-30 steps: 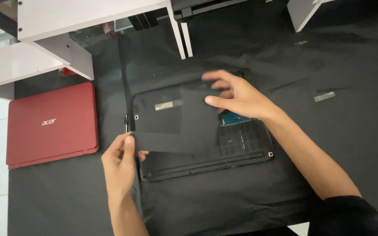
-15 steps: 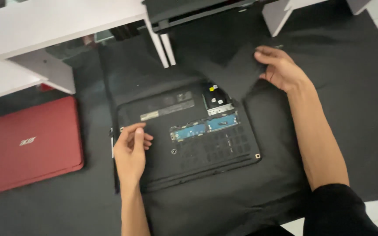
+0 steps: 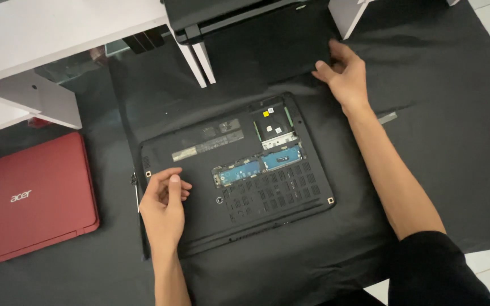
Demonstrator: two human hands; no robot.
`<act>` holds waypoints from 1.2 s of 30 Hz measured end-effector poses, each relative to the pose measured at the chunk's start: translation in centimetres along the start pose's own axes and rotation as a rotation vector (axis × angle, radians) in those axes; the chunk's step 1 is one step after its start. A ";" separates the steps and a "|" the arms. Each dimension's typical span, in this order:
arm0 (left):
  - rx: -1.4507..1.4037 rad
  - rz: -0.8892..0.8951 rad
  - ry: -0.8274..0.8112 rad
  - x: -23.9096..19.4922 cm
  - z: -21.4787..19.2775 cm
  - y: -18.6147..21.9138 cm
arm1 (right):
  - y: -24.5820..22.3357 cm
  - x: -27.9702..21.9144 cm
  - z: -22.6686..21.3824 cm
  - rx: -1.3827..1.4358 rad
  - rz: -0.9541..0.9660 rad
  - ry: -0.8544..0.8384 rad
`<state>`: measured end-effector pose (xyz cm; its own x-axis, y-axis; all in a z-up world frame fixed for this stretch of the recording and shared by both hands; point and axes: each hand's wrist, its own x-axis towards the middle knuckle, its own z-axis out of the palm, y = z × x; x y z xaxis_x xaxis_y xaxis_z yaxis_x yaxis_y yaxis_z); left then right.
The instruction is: The person disassembles a black Acer laptop by removing screws from the bottom panel using a screwdriver. They remove the bottom cover, disconnect the battery, and lift out the motherboard, placing the components on a black mat.
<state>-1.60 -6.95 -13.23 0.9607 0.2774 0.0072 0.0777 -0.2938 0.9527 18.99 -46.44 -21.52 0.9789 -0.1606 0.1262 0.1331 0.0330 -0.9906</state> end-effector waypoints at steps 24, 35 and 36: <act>0.321 0.091 0.061 -0.9 0.8 1.9 | -1.9 -2.0 1.4 -0.752 -0.503 0.036; 0.562 0.401 0.229 -1.4 0.0 1.8 | -7.9 -12.0 5.4 -0.600 -0.307 -0.088; 0.542 0.338 0.219 -1.5 -0.2 1.8 | -8.2 -13.4 5.7 -0.592 -0.208 -0.178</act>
<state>-2.94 -7.74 -11.46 0.8840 0.2520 0.3938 -0.0398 -0.7986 0.6005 5.62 -38.91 -14.77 0.9592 0.0622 0.2756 0.2648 -0.5381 -0.8002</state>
